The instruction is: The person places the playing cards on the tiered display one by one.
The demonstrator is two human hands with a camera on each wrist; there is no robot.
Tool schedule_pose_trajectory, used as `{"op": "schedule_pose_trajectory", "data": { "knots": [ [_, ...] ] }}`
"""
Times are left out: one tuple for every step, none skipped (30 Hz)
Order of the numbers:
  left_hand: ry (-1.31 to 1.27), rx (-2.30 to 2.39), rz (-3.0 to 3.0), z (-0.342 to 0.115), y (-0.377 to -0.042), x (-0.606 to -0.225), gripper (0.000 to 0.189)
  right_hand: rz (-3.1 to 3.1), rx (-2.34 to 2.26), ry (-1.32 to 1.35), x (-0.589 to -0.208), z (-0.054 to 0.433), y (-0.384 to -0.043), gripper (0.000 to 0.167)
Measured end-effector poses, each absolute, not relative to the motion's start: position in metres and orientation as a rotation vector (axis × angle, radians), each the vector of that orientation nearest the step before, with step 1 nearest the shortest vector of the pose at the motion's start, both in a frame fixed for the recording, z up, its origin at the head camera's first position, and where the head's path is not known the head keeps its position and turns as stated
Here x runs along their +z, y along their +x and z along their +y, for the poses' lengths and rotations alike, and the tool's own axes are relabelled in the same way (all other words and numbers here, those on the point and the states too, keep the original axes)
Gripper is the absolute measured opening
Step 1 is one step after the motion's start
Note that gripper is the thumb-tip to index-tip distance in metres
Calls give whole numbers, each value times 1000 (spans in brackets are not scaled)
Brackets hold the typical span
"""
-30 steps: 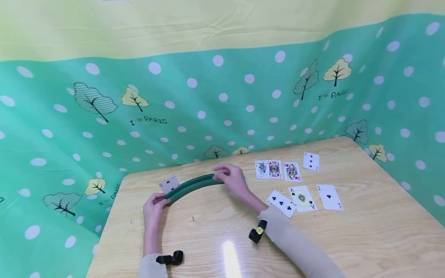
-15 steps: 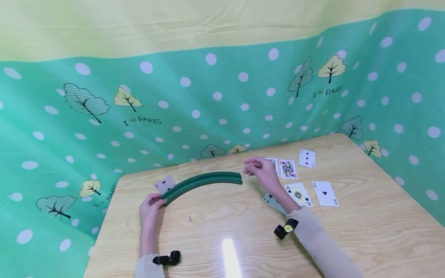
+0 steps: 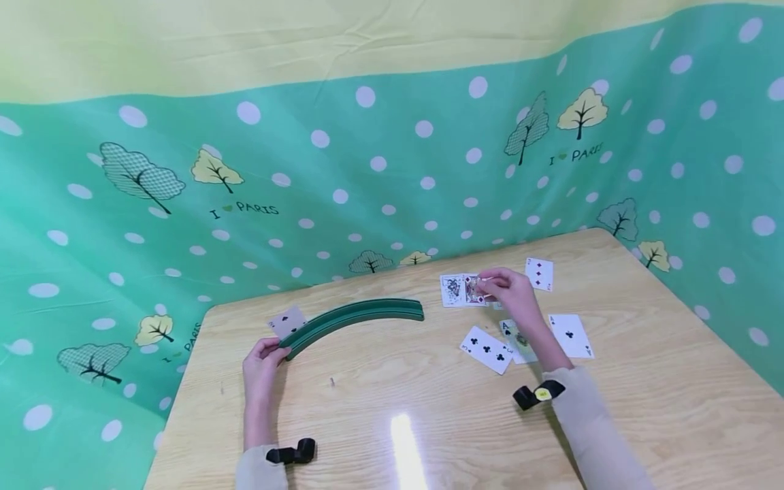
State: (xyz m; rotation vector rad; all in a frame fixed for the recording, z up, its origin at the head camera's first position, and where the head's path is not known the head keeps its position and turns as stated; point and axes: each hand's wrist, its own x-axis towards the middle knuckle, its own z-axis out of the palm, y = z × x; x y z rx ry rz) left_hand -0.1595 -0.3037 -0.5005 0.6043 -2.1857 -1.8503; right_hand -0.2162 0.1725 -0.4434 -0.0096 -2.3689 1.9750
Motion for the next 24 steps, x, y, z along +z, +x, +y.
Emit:
{"op": "schedule_pose_trajectory", "data": {
  "knots": [
    [603,-1852,-2183,-303,-160,-500,23,-2377,1972,-11,-443,178,-217,33],
    [603,-1852,-2179,-303,-160,-499,22,-2387,1967,-12,-442,183,-217,35],
    [609,-1854,-2175,-303,-160,-499,23,-2396,1967,-23,-441,188,-218,34],
    [615,-1852,-2177,-302,-160,-498,23,-2404,1969,-37,-441,193,-219,34],
    [619,-1844,-2185,-302,-160,-498,23,-2421,1957,-48,-440,197,-219,34],
    [623,-1841,-2187,-302,-160,-497,24,-2438,1947,-56,-440,201,-219,34],
    [620,-1839,-2193,-302,-160,-497,24,-2454,1942,-58,-440,205,-219,34],
    [620,-1834,-2197,-301,-159,-497,25,-2472,1934,-54,-440,209,-219,35],
    [620,-1830,-2200,-301,-159,-497,26,-2484,1934,-50,-440,212,-219,35],
    [619,-1827,-2199,-301,-159,-497,26,-2497,1931,-36,-440,215,-218,36],
    [615,-1827,-2199,-302,-158,-497,26,-2511,1924,-22,-440,217,-218,36],
    [610,-1829,-2196,-302,-158,-497,26,-2515,1931,-2,-441,219,-218,37],
    [611,-1832,-2193,-302,-158,-497,26,-2519,1936,12,-441,221,-218,37],
    [613,-1834,-2190,-302,-158,-497,25,-2525,1937,28,-441,223,-218,37],
    [618,-1834,-2184,-302,-157,-497,25,-2529,1942,35,-441,225,-217,37],
    [619,-1836,-2180,-302,-157,-498,24,-2534,1942,46,-442,226,-217,38],
    [620,-1836,-2176,-303,-158,-498,23,-2534,1948,42,-443,228,-217,38],
    [621,-1837,-2172,-303,-158,-498,23,-2535,1957,36,-444,230,-218,38],
    [624,-1836,-2169,-303,-158,-499,23,-2531,1968,27,-445,232,-218,39],
    [619,-1834,-2172,-303,-158,-499,23,-2531,1972,20,-447,234,-218,39],
    [616,-1834,-2169,-303,-159,-499,23,-2535,1972,0,-449,236,-219,40],
    [610,-1832,-2174,-303,-159,-500,23,-2543,1964,-14,-451,238,-219,40],
    [604,-1833,-2176,-303,-159,-500,23,-2549,1959,-33,-453,241,-219,40],
    [600,-1831,-2181,-303,-160,-500,24,-2562,1948,-40,-455,243,-220,41]
  ]
}}
